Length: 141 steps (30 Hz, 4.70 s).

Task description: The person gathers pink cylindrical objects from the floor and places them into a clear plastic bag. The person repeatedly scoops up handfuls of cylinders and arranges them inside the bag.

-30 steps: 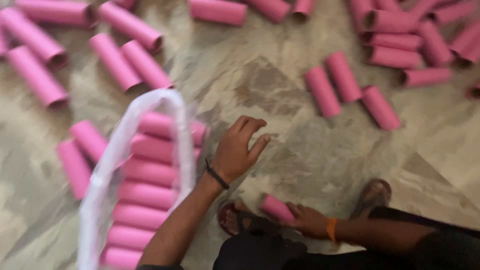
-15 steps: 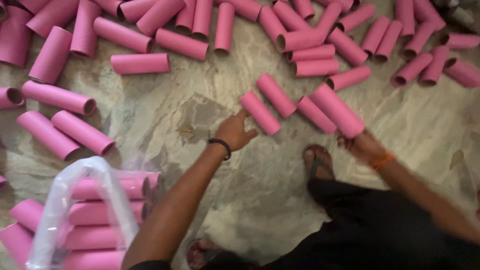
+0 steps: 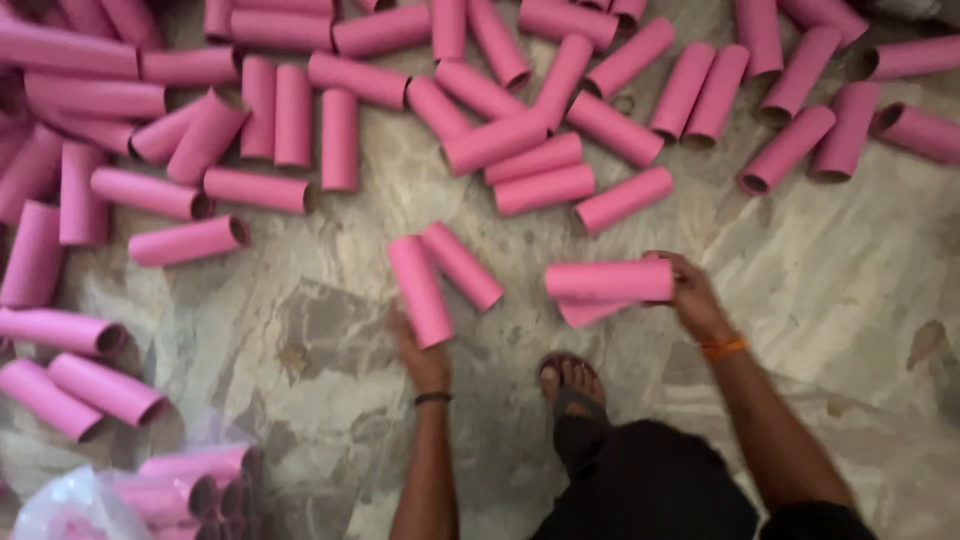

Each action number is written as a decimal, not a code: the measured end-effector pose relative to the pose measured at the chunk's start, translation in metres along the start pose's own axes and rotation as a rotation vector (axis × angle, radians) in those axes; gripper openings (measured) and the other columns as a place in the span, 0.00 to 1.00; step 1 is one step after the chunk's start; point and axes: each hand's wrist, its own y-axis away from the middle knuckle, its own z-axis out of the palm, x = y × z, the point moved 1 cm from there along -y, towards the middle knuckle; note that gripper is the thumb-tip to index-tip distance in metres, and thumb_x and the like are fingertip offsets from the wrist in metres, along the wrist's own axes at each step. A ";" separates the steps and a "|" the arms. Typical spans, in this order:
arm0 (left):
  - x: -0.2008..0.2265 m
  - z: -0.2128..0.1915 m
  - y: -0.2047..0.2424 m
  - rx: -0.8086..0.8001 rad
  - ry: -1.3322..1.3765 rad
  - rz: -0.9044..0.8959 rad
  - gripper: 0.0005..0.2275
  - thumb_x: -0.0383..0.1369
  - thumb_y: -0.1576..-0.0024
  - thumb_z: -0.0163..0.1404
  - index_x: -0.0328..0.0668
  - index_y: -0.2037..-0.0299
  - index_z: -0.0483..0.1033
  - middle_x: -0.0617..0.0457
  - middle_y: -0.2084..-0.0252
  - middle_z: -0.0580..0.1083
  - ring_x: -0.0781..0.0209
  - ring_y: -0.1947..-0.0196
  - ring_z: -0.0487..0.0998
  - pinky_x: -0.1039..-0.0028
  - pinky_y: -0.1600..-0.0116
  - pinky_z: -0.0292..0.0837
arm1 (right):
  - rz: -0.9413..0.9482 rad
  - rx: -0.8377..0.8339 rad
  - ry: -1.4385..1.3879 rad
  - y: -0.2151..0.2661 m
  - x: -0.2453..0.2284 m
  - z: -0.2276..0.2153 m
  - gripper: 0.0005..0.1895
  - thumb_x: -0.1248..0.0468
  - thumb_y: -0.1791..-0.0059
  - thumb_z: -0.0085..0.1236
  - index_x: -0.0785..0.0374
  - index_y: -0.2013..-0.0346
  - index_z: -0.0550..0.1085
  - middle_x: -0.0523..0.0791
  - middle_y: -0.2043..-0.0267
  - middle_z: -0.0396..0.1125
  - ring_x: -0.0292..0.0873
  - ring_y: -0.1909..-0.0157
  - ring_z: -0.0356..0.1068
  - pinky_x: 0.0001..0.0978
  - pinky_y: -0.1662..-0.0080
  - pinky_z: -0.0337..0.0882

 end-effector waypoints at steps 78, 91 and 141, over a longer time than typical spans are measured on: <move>0.148 -0.026 -0.097 -0.024 -0.942 0.347 0.15 0.32 0.64 0.61 0.46 0.64 0.82 0.45 0.55 0.77 0.43 0.51 0.76 0.45 0.60 0.66 | -0.937 -0.399 1.105 -0.117 -0.215 0.202 0.23 0.67 0.71 0.66 0.54 0.61 0.80 0.48 0.47 0.65 0.58 0.48 0.61 0.51 0.49 0.68; 0.170 -0.087 -0.082 -0.503 -0.963 -0.084 0.14 0.34 0.50 0.55 0.56 0.53 0.81 0.41 0.49 0.74 0.42 0.52 0.78 0.43 0.51 0.69 | -0.790 -0.809 1.514 -0.125 -0.177 0.284 0.27 0.57 0.64 0.72 0.44 0.49 0.78 0.43 0.35 0.64 0.50 0.39 0.68 0.42 0.39 0.71; -0.048 -0.636 0.225 0.560 -0.615 -0.972 0.20 0.50 0.47 0.55 0.49 0.51 0.84 0.41 0.50 0.80 0.41 0.48 0.80 0.57 0.46 0.74 | -1.197 -1.290 1.467 0.033 -0.036 0.869 0.14 0.54 0.49 0.53 0.57 0.57 0.80 0.53 0.58 0.75 0.57 0.54 0.75 0.49 0.50 0.74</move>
